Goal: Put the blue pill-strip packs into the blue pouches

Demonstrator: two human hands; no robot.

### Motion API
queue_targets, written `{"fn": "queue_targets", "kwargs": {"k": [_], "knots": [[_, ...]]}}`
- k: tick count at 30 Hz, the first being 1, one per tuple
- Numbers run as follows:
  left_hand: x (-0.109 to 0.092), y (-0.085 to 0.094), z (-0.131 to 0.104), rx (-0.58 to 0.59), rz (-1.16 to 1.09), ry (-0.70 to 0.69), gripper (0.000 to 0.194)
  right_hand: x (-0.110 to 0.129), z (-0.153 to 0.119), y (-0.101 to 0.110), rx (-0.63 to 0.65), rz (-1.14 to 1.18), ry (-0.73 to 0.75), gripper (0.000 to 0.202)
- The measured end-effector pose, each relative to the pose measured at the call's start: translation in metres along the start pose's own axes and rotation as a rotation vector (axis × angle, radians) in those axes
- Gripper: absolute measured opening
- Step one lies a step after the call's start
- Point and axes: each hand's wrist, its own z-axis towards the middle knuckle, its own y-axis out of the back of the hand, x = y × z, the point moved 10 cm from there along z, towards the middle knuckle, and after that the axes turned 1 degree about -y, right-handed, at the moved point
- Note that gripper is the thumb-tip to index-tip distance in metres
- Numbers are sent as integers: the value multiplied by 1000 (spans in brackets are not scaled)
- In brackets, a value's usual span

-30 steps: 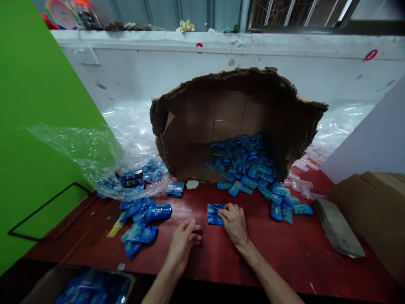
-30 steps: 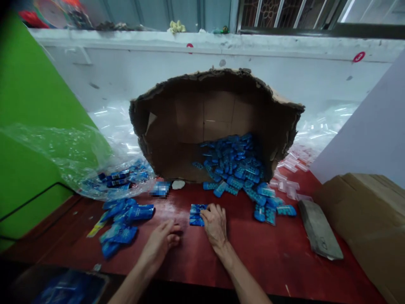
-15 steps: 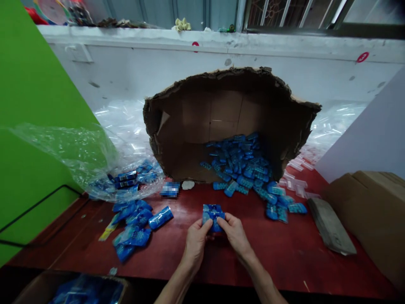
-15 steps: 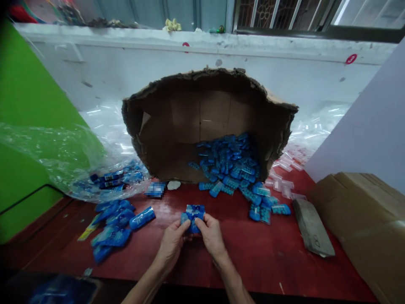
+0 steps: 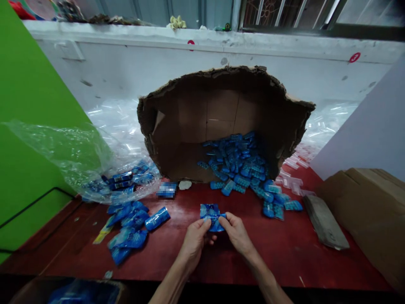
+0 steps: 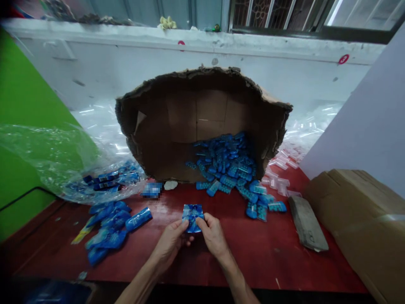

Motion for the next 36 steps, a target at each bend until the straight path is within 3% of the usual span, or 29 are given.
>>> {"fn": "queue_targets", "kwargs": {"k": [3,8,10,13,15,19,25,28,30,33,36], "knots": [[-2,9,-1,-63,11,-24,25,6,-1,-4,87,16,3,33],[10,11,0,-73,-86,36,25,1,13,2,44,-236,-25,47],[13,14,-1,-89,-102,76,26,9,28,15,-63,-425,5,46],[15,19,-5,-121,-132,119,27,27,51,44,-335,-915,4,36],[16,21,-8,-135,-150,145,28,31,66,50,-402,-1062,-23,38],[19,23,-12,-135,-176,169,29,22,74,41,-331,-1122,-14,28],[25,26,-12,-96,-236,220,22,11,32,36,-185,-1183,64,26],[29,25,-10,-101,-267,236,20,21,9,46,-233,-1006,101,25],[31,23,-10,-106,-265,230,21,23,0,45,-219,-674,91,28],[28,19,-10,-91,-223,193,24,12,-6,19,-62,-77,-28,36],[17,17,-9,-47,-153,88,27,2,-12,-5,8,287,-175,42]]}}
